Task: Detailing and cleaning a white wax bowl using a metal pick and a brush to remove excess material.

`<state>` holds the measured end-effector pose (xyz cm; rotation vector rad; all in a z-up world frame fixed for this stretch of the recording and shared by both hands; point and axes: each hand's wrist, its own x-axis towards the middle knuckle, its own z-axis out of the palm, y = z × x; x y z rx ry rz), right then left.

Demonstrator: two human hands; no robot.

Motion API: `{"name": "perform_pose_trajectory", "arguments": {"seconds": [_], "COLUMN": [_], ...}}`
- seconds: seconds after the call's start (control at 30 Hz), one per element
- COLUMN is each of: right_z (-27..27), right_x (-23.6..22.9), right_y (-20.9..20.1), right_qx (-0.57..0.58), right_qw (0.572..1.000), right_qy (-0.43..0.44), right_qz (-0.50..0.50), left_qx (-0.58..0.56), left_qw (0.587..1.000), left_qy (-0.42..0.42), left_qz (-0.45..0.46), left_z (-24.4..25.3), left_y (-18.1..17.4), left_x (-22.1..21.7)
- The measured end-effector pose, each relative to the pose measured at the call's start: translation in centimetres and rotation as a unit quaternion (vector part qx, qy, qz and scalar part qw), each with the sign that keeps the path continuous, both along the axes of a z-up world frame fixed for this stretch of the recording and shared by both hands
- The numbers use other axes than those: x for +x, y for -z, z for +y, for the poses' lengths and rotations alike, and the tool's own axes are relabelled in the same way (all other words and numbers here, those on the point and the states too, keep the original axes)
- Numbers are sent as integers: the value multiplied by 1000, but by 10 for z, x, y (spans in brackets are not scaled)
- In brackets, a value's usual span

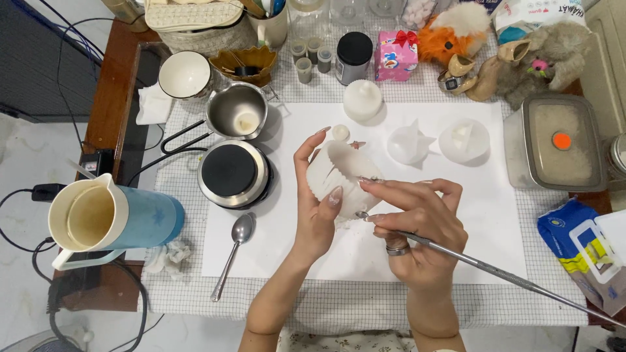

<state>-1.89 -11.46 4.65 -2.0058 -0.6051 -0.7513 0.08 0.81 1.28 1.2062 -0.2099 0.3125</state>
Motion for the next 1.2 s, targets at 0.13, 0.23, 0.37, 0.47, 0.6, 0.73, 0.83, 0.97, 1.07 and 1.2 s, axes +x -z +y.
{"name": "perform_pose_trajectory", "arguments": {"seconds": [0.13, 0.23, 0.37, 0.47, 0.6, 0.73, 0.83, 0.97, 1.07, 1.2], "right_z": [0, 3, 1, -1, -3, -3, -4, -7, -6, -7], "right_x": [1, 2, 13, 13, 14, 16, 13, 13, 7, -3], "right_y": [7, 8, 25, 25, 23, 15, 9, 10, 3, 0], "right_qx": [-15, -36, 31, 35, 59, 87, 101, 104, 77, 57], "right_qw": [998, 995, 991, 993, 994, 994, 993, 993, 995, 994], "right_qy": [28, 38, 21, 13, 1, -22, -23, -13, -1, 49], "right_qz": [-50, -84, -125, -113, -90, -62, -52, -62, -59, -82], "left_qx": [35, -30, -18, -7, -9, -2, 0, -25, -34, -44], "left_qw": [999, 999, 1000, 1000, 1000, 1000, 999, 999, 999, 997], "left_qy": [-20, 14, 16, 17, 25, 27, 31, 33, 26, -34], "left_qz": [2, 2, -9, 1, -2, -4, -8, -10, -8, -45], "left_z": [-3, -4, -4, -5, -5, -3, -2, -5, -2, -1], "left_y": [-6, -4, 5, 9, 13, 18, 21, 12, 8, 5], "left_x": [-2, -2, 4, 5, 7, 7, 7, 7, 5, 1]}}
